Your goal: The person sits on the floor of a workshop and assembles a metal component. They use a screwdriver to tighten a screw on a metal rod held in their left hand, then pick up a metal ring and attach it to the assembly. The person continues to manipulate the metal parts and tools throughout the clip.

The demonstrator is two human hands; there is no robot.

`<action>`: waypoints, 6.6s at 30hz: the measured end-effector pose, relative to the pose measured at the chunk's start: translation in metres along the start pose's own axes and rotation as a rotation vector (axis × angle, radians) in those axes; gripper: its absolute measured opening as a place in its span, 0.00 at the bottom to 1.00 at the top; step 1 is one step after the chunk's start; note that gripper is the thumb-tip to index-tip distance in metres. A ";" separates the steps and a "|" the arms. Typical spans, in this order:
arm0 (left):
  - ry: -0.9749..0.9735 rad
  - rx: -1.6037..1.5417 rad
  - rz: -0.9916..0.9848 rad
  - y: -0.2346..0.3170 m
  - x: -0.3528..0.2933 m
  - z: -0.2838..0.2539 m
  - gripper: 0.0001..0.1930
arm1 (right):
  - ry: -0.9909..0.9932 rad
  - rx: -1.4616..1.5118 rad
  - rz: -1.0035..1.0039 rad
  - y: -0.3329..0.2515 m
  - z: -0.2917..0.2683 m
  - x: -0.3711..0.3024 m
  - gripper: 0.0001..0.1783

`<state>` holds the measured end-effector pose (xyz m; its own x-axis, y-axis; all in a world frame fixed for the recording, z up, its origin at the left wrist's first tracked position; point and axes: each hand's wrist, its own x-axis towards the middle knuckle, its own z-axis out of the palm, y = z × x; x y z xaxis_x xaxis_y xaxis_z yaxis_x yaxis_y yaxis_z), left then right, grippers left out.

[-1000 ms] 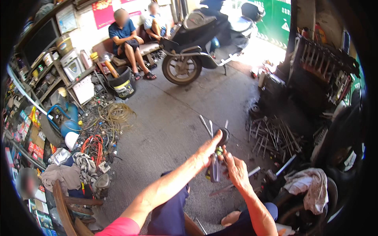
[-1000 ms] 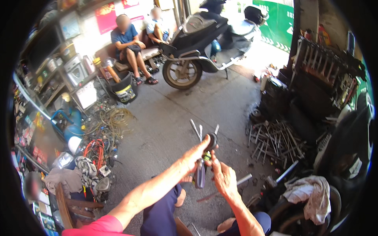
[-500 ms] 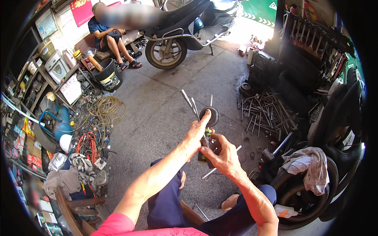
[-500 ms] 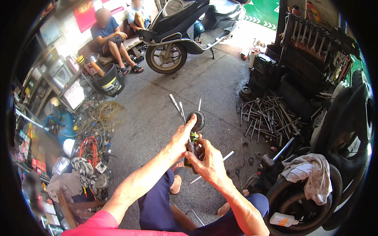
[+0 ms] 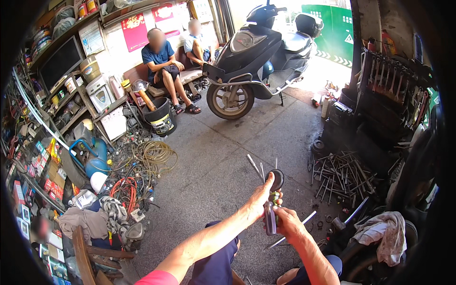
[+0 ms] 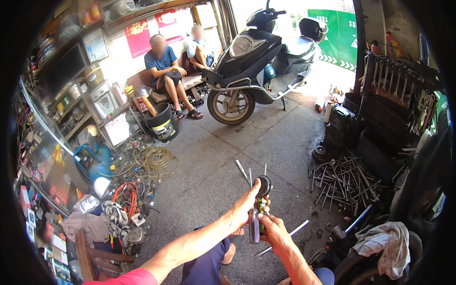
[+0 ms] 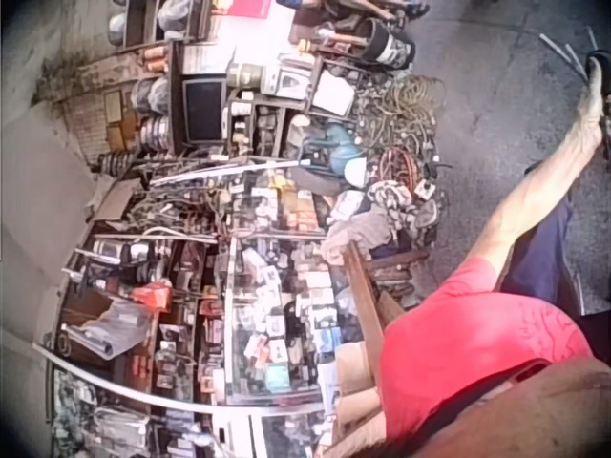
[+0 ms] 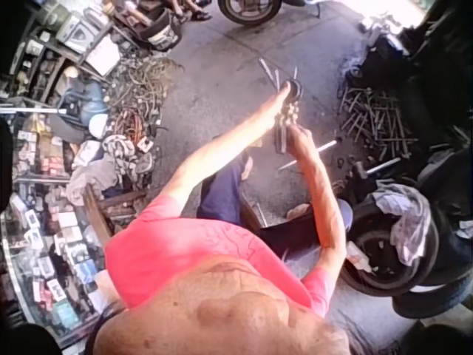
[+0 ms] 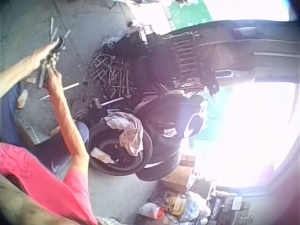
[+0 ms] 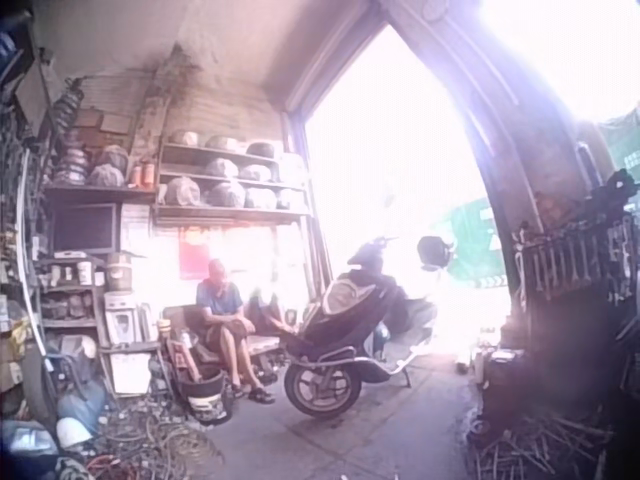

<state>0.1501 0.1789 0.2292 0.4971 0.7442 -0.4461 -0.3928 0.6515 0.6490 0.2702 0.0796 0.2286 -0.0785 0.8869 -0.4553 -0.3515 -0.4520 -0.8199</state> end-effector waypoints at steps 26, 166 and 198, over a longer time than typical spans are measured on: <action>0.063 0.236 0.208 0.020 -0.016 0.010 0.23 | 0.313 -0.257 -0.236 -0.049 -0.010 -0.039 0.16; 0.014 0.077 0.345 0.058 -0.029 -0.030 0.26 | 0.174 -0.470 -0.240 -0.042 -0.014 -0.064 0.22; -0.092 0.034 0.352 0.064 -0.031 -0.036 0.24 | -0.134 -0.063 0.008 -0.043 -0.020 -0.065 0.23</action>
<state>0.0815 0.2035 0.2622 0.4039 0.9047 -0.1359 -0.5269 0.3515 0.7738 0.3096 0.0393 0.2867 -0.2066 0.8859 -0.4153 -0.2912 -0.4609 -0.8383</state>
